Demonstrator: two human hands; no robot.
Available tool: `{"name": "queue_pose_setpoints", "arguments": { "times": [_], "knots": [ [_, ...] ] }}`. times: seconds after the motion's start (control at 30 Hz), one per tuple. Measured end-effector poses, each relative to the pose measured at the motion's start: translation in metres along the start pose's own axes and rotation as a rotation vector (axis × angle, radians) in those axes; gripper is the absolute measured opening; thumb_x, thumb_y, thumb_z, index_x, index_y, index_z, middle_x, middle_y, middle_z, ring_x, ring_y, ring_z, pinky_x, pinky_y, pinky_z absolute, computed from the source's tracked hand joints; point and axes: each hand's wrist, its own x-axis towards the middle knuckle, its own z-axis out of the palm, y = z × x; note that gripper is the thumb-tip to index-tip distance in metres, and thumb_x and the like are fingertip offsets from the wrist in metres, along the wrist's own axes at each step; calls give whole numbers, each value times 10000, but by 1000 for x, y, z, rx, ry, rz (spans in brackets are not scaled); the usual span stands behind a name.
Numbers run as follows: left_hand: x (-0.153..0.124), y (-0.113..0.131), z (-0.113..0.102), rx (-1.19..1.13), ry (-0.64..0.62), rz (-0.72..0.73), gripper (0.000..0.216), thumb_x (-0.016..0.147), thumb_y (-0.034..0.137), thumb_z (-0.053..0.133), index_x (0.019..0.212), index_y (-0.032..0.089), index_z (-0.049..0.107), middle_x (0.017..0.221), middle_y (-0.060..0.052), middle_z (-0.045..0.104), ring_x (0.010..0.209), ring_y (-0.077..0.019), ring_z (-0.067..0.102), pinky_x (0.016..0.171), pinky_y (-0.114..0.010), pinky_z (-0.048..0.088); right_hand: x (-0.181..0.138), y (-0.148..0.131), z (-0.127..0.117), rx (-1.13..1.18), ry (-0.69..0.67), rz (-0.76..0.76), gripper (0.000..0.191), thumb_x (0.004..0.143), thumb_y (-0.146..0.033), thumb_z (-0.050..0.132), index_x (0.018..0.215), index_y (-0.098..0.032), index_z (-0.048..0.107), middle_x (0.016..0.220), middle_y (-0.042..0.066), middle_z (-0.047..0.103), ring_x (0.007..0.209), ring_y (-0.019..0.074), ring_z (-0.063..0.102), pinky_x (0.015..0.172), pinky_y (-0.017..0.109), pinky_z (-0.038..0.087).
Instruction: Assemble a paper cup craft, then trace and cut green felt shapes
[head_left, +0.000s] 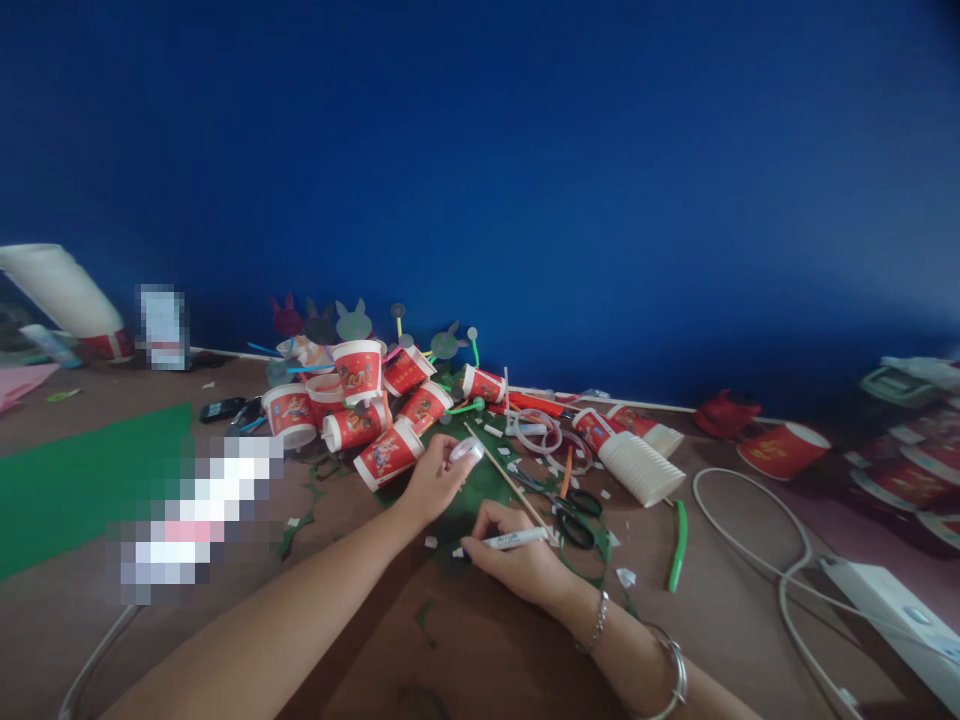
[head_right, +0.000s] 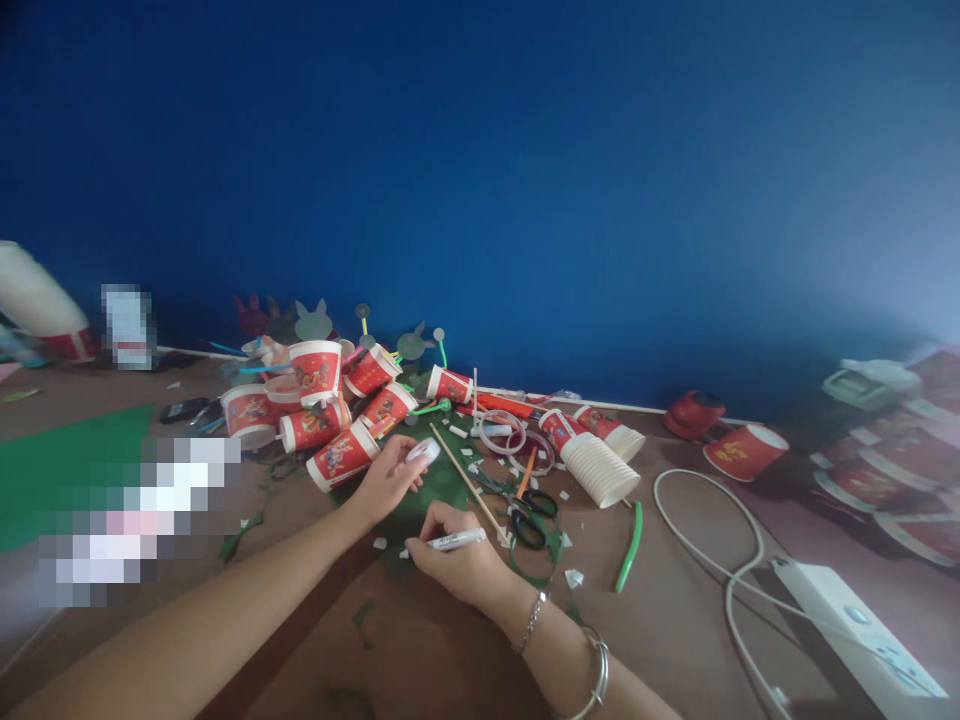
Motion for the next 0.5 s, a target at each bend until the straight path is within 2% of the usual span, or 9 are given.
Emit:
{"name": "queue_pose_setpoints", "arguments": {
  "times": [0.5],
  "knots": [
    [1, -3, -1, 17, -1, 9, 281, 739, 404, 583, 859, 196, 437, 664, 46, 539, 520, -109, 532, 465, -227, 430, 0, 6, 1, 27, -45, -30, 175, 686, -183, 589, 549, -173, 481, 504, -56, 477, 481, 74, 398, 447, 176, 280]
  ]
}}
